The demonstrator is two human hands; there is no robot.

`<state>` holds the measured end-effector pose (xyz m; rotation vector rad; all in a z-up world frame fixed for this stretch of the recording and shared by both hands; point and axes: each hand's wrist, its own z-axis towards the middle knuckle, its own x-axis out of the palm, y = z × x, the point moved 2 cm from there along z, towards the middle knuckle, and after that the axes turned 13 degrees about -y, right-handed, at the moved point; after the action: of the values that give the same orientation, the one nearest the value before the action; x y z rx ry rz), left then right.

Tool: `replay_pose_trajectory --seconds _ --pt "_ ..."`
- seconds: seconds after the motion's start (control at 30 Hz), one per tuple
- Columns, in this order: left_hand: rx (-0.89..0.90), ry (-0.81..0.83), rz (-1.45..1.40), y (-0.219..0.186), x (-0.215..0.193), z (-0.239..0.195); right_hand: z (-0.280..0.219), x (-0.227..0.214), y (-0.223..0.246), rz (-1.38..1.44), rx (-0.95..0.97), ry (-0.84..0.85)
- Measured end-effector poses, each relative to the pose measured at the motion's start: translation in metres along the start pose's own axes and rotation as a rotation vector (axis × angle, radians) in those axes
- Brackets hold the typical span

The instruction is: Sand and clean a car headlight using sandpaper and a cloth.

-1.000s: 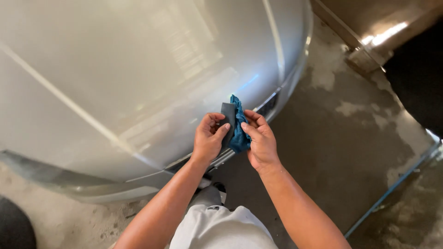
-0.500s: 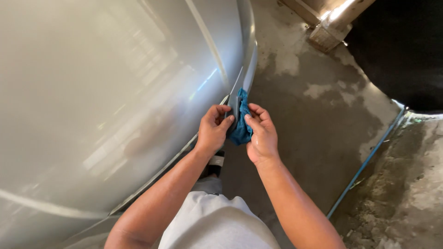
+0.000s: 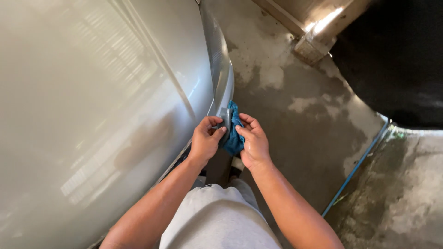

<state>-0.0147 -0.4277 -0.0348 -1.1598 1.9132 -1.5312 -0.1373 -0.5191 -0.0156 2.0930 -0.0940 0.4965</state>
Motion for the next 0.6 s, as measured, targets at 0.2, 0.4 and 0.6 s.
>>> replay_pose_trajectory --seconds 0.2,0.4,0.6 --pt "-0.012 -0.139 -0.034 0.040 0.046 0.051 0.088 -0.011 0.018 -0.090 0.066 0.115" --pt "-0.066 -0.275 -0.070 0.056 0.109 0.085 0.180 -0.030 0.044 -0.223 0.112 0.211" --pt "-0.111 -0.368 -0.082 0.042 0.126 0.118 0.270 -0.025 0.041 -0.263 0.105 0.219"
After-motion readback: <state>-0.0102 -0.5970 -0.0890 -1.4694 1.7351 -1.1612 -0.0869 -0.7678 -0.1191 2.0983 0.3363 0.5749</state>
